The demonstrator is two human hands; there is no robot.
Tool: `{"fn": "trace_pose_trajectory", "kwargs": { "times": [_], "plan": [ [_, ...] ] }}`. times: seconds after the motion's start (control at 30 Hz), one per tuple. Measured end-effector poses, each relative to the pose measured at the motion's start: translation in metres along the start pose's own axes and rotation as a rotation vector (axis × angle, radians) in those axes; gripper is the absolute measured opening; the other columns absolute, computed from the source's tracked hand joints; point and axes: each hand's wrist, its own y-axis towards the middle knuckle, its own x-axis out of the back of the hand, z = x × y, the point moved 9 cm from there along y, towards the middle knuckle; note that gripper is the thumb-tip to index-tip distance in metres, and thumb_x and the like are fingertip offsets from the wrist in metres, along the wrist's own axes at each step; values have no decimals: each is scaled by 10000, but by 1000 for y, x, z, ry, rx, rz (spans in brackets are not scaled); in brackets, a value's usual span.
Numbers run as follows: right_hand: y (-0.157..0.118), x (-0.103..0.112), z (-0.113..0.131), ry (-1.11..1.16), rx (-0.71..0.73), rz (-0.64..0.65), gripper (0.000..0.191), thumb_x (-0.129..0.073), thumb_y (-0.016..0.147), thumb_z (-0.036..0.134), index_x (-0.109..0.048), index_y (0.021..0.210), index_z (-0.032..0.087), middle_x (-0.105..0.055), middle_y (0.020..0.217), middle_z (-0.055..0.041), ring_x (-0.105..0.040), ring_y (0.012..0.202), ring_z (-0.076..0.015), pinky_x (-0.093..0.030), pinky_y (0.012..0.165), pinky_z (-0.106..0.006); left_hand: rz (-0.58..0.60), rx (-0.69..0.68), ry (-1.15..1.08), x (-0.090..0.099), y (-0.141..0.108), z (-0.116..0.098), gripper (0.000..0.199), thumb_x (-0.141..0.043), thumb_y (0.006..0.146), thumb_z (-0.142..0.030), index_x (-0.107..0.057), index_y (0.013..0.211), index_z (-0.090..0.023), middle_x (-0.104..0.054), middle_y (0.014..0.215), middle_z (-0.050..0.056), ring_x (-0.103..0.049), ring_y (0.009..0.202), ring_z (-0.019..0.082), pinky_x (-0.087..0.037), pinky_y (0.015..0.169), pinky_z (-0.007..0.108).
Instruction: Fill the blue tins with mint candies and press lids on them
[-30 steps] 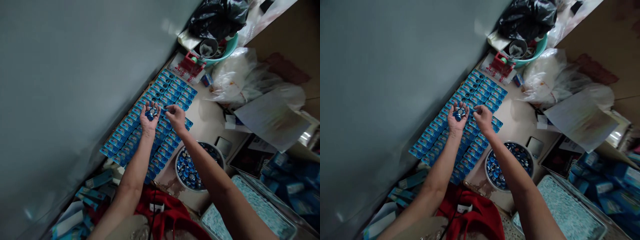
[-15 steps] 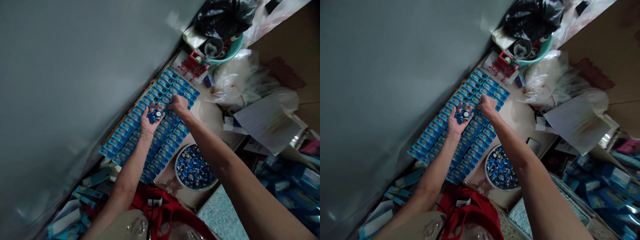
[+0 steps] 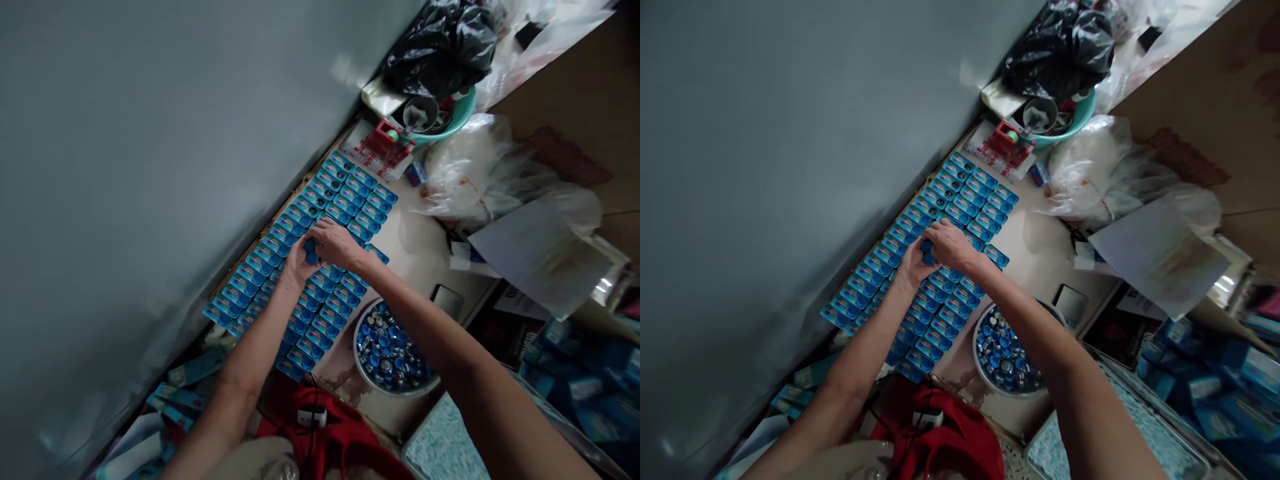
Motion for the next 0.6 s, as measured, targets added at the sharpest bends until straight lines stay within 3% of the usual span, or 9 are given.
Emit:
{"fn": "trace_pose_trajectory", "kwargs": {
  "times": [0.07,0.2,0.37,0.5,0.6],
  "plan": [
    [1,7,-11,98,-47,-40,401,-620,809,46,-845,1095,217,-790,1081,-98,-694,1059,-267,-552,953,-360,-31,14,2,-4,1,0,210,-566,1109,-282,-751,1029,-224,-757,727,15,-810,780,233,-701,822,367],
    [3,29,-42,437,-231,-265,337,-599,783,111,-859,964,225,-827,988,-52,-746,905,-214,-580,835,-316,-50,16,-14,-22,6,-10,209,-577,1118,-273,-741,1006,-210,-784,789,28,-816,803,221,-706,939,414],
    [17,47,-108,760,-533,-453,260,-631,761,207,-844,908,190,-818,798,-33,-776,728,-227,-613,714,-330,90,33,-5,-58,15,-23,335,-488,1164,-307,-779,1250,-163,-845,986,118,-850,956,267,-699,1012,468],
    [45,102,-167,475,-557,-660,236,-694,755,204,-850,932,183,-856,930,-68,-806,900,-266,-634,855,-373,157,21,15,-72,18,-33,380,-473,1175,-302,-745,1395,-154,-859,1108,129,-854,1014,259,-690,1032,444],
    [74,127,-201,192,-592,-674,171,-738,754,174,-833,889,220,-860,1000,-78,-799,1034,-294,-620,981,-416,174,-2,29,-74,17,-40,405,-441,1187,-300,-727,1430,-149,-863,1121,109,-855,1016,262,-693,1019,445]
  ]
}}
